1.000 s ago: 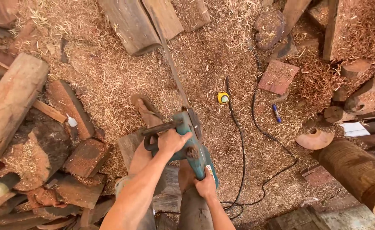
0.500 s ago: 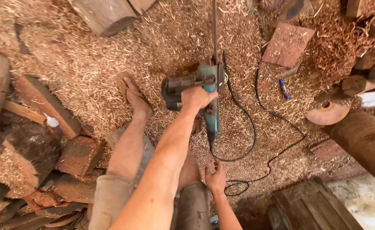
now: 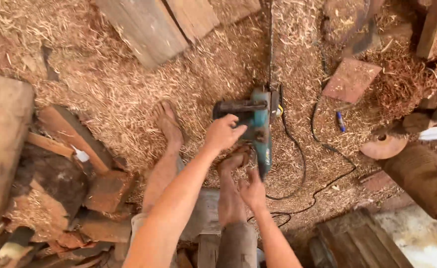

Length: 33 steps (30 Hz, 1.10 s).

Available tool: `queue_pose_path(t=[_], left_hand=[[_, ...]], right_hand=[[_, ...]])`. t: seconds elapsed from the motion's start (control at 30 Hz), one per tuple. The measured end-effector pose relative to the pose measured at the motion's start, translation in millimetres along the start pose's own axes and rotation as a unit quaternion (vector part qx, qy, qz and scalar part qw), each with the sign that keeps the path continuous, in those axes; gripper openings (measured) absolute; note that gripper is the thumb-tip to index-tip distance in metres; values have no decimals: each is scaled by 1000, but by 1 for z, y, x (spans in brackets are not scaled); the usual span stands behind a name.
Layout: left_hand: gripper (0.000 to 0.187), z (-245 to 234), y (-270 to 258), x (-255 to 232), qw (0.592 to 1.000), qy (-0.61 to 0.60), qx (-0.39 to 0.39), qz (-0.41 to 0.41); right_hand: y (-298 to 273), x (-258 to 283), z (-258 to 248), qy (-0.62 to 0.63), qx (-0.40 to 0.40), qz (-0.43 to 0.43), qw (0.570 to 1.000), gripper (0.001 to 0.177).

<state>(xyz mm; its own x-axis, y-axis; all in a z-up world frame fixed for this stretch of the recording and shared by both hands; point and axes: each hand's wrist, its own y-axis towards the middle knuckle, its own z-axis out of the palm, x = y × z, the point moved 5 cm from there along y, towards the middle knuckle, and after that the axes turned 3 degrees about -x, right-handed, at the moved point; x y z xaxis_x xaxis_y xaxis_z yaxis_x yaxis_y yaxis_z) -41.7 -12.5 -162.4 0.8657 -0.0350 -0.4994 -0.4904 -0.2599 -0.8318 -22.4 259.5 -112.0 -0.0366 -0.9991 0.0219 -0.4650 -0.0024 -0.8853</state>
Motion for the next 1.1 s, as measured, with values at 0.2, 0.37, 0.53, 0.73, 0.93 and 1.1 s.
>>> queue_pose_path(t=[0.2,0.37,0.53,0.73,0.93,1.1], left_hand=[[52,-208,8,87,942,-190,-231,-152],[97,-294,68,169,911,-269,-249,-189],[106,-321,79,172,882,-387,-169,-209],[95,-318,96,217,835,-500,-198,-113],[109,-354,94,252,804,-503,-297,-115],[117,-387,93,255,825,-442,-335,-113]], right_hand=[[85,279,-39,35,-151,-244,957,65],[149,481,-20,-72,-59,-342,935,114],[167,537,26,-89,-79,-274,954,125],[128,530,68,-184,-188,-259,929,133],[38,532,131,-241,-196,-315,897,125],[8,532,164,-85,-41,-474,875,85]])
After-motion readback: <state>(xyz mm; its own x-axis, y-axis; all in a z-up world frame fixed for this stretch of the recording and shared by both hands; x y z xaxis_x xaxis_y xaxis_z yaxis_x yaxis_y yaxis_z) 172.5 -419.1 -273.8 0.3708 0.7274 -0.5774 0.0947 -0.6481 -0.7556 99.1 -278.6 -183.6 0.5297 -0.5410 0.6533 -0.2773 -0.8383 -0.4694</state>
